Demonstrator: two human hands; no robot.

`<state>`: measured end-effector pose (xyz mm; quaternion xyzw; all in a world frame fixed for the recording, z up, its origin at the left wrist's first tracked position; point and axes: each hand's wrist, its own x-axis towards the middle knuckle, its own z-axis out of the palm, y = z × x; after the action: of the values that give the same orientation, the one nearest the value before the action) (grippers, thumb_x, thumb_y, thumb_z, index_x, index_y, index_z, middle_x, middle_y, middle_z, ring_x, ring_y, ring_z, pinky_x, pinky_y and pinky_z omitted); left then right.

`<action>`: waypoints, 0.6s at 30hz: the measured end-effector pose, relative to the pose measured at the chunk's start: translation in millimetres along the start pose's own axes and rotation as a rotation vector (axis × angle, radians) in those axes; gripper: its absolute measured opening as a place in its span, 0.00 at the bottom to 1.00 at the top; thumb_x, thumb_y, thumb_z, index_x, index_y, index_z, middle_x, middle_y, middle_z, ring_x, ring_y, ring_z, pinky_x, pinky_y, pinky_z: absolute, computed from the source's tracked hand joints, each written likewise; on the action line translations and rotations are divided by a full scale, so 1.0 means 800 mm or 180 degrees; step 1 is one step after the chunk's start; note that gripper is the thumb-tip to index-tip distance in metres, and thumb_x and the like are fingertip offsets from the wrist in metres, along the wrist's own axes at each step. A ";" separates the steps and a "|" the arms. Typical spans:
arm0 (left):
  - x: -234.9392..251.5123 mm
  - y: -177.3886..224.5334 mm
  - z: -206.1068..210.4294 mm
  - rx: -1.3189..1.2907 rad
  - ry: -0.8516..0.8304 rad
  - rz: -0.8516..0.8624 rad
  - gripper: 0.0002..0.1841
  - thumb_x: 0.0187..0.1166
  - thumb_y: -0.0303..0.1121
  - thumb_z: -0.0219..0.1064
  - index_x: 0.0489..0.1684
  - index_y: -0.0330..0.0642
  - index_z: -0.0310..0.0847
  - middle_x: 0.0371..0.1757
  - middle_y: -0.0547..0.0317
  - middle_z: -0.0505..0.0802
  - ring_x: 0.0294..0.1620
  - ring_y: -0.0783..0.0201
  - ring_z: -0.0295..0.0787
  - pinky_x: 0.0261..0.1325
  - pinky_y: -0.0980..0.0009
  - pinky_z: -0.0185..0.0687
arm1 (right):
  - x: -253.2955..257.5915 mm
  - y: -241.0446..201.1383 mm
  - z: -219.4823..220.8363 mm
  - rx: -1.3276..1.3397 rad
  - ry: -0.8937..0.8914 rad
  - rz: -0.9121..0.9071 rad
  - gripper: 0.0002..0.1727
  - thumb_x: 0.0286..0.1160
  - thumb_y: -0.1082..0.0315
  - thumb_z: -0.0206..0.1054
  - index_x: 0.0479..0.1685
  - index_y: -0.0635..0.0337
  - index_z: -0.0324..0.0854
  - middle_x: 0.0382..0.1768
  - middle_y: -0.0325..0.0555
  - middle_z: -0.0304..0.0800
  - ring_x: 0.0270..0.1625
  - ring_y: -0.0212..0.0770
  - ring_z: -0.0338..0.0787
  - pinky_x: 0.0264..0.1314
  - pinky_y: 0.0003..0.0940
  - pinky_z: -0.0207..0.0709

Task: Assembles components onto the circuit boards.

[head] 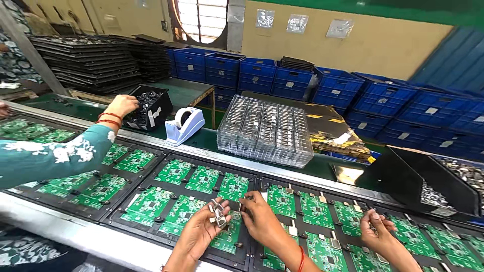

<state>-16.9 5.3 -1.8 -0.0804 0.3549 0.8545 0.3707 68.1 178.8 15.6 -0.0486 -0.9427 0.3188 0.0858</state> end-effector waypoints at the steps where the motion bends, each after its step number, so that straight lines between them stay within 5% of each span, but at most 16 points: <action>1: -0.001 0.002 0.001 -0.0018 0.0112 0.0031 0.20 0.85 0.21 0.43 0.74 0.34 0.67 0.60 0.41 0.91 0.53 0.52 0.95 0.53 0.60 0.93 | 0.002 -0.001 0.004 -0.0061 -0.0098 0.0014 0.21 0.77 0.71 0.64 0.68 0.67 0.83 0.66 0.63 0.83 0.63 0.52 0.88 0.70 0.41 0.81; 3: -0.002 0.000 0.003 0.0251 0.0294 0.0243 0.16 0.90 0.24 0.46 0.69 0.34 0.72 0.55 0.46 0.93 0.43 0.61 0.96 0.40 0.71 0.91 | 0.005 0.000 0.013 -0.0257 -0.0244 -0.0020 0.19 0.76 0.71 0.65 0.65 0.67 0.83 0.60 0.62 0.87 0.65 0.56 0.87 0.72 0.46 0.78; 5: 0.000 -0.006 0.002 0.0669 0.0366 0.0609 0.12 0.91 0.24 0.50 0.61 0.34 0.78 0.47 0.50 0.96 0.29 0.72 0.89 0.23 0.83 0.77 | 0.006 0.003 0.021 -0.0469 -0.0329 -0.0032 0.16 0.77 0.71 0.64 0.59 0.67 0.85 0.57 0.62 0.88 0.65 0.59 0.87 0.72 0.50 0.77; 7: 0.002 -0.013 -0.003 0.1085 0.0258 0.0893 0.12 0.90 0.23 0.52 0.59 0.33 0.80 0.44 0.53 0.96 0.22 0.77 0.81 0.18 0.85 0.64 | 0.006 0.009 0.026 -0.0648 -0.0354 0.0002 0.14 0.77 0.71 0.63 0.56 0.66 0.87 0.57 0.62 0.89 0.64 0.60 0.87 0.70 0.50 0.77; 12: 0.004 -0.022 -0.007 0.1748 0.0111 0.1253 0.09 0.85 0.23 0.61 0.56 0.33 0.82 0.44 0.53 0.98 0.19 0.78 0.79 0.17 0.83 0.61 | 0.001 0.013 0.022 -0.0746 -0.0485 0.0033 0.13 0.78 0.70 0.63 0.54 0.67 0.88 0.57 0.62 0.89 0.64 0.61 0.86 0.70 0.51 0.77; 18: 0.006 -0.027 -0.011 0.2186 0.0042 0.1677 0.10 0.80 0.24 0.66 0.54 0.34 0.87 0.48 0.55 0.97 0.33 0.73 0.90 0.26 0.82 0.76 | -0.003 0.024 0.029 -0.0728 -0.0118 -0.0029 0.09 0.74 0.71 0.66 0.43 0.67 0.90 0.53 0.61 0.91 0.59 0.60 0.89 0.65 0.50 0.81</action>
<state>-6.3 12.4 -22.2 0.1356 0.6294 0.7517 0.1429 67.1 180.3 -14.6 -0.0478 -0.9745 0.2097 0.0636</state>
